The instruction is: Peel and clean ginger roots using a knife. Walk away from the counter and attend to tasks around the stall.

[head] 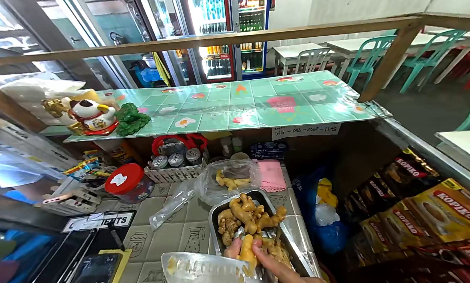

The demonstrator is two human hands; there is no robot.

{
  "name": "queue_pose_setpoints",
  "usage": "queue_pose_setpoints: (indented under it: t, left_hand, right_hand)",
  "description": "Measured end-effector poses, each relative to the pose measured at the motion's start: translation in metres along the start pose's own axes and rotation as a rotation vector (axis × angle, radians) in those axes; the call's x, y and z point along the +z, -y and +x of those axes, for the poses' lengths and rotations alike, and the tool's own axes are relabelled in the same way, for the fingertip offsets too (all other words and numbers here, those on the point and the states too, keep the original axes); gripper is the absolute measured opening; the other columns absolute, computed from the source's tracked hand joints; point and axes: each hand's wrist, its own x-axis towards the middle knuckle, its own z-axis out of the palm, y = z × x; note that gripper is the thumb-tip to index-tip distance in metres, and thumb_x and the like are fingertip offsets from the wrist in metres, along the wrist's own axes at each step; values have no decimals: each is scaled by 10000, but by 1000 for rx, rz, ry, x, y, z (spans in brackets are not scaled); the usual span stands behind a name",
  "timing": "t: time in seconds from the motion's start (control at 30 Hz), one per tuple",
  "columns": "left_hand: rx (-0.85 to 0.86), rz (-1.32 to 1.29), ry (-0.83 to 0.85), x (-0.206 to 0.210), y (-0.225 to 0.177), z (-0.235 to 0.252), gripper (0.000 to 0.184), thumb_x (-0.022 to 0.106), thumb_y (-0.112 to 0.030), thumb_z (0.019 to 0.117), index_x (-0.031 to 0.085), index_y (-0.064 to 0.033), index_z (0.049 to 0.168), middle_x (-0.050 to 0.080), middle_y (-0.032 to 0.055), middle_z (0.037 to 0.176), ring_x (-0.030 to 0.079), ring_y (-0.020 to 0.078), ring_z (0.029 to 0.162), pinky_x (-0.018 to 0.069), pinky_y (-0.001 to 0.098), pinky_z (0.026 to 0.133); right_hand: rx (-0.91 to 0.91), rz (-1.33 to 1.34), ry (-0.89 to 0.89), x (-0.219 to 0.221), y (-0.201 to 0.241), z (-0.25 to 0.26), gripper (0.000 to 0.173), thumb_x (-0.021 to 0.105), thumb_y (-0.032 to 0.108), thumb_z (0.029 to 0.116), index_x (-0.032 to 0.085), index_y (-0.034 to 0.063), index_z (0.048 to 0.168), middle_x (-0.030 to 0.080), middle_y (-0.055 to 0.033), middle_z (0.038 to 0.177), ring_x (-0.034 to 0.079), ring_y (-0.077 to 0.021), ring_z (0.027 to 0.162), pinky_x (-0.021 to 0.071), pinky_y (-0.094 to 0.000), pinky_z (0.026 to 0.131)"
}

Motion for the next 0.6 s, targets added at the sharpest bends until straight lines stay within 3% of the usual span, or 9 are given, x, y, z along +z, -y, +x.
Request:
queue_pose_setpoints:
  t: [0.13,0.27,0.43,0.57,0.6]
  left_hand:
    - [4,19,18,-2,-1,-4,276,410,-155,1084,533,-30,1298,675,37,1208,641,100,1128,538,297,965]
    - [77,113,78,-5,-1,2,259,399,-129,1069,583,-4,1201,690,31,1107,653,87,1042,547,279,914]
    - [122,244,165,-10,-4,9,275,371,-114,1054,587,12,1171,681,17,1078,645,69,1009,543,267,895]
    - [129,272,41,-7,5,13,253,395,-76,1048,584,62,1144,687,72,1059,660,99,990,551,289,897]
    - [154,281,24,-6,7,12,236,412,-63,1037,576,70,1144,684,72,1057,660,98,991,551,294,903]
  right_hand:
    - [-5,-2,11,-5,-5,-3,595,621,394,1016,468,203,1558,616,-33,1444,736,-219,918,587,-512,784]
    - [1,36,41,-8,-1,-4,628,625,406,1011,441,194,1573,639,-66,1405,721,-218,858,581,-505,764]
    - [-31,88,26,-7,1,-3,601,633,365,1013,476,131,1543,641,-105,1390,719,-225,931,579,-502,815]
    - [-51,151,3,3,-7,3,592,631,310,1014,469,87,1537,624,-126,1406,702,-227,1081,576,-486,907]
    - [-40,151,-7,3,-6,4,588,635,299,1012,471,94,1538,636,-127,1388,709,-228,1032,579,-490,866]
